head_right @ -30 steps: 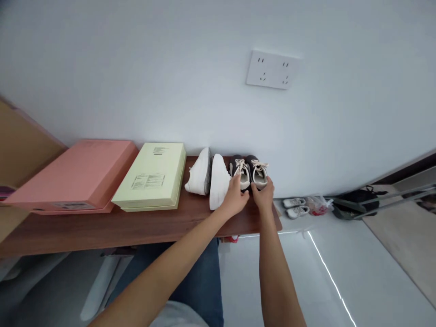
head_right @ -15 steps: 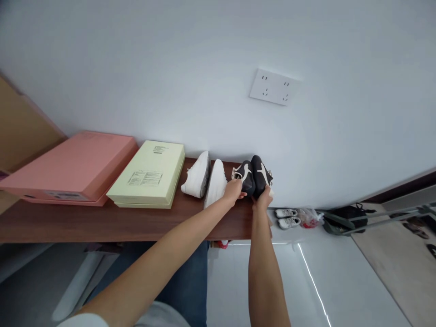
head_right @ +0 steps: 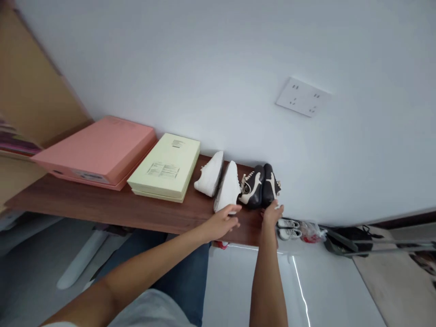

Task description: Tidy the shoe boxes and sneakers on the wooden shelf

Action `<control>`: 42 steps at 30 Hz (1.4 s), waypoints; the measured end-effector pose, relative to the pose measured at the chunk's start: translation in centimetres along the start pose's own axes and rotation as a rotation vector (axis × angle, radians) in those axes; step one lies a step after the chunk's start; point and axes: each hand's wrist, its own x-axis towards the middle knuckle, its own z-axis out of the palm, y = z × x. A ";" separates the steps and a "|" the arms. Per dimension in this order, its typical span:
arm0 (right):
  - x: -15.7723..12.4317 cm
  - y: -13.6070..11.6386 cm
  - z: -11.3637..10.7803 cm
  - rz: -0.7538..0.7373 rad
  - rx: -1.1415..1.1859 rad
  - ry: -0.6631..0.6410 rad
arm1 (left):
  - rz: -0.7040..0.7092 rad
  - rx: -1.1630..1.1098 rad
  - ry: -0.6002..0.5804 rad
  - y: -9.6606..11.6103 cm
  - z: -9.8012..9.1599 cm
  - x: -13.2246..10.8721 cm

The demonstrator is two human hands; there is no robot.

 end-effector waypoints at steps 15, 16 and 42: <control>-17.3 -7.0 3.4 -0.615 0.275 0.264 | -0.234 0.119 0.404 -5.9 -23.8 -22.0; -18.8 -8.0 4.2 -0.631 0.297 0.236 | -0.220 0.117 0.416 -5.7 -24.6 -22.4; -44.0 -15.1 22.4 -0.474 0.174 -1.009 | 0.047 0.079 1.083 -4.4 -48.2 -20.1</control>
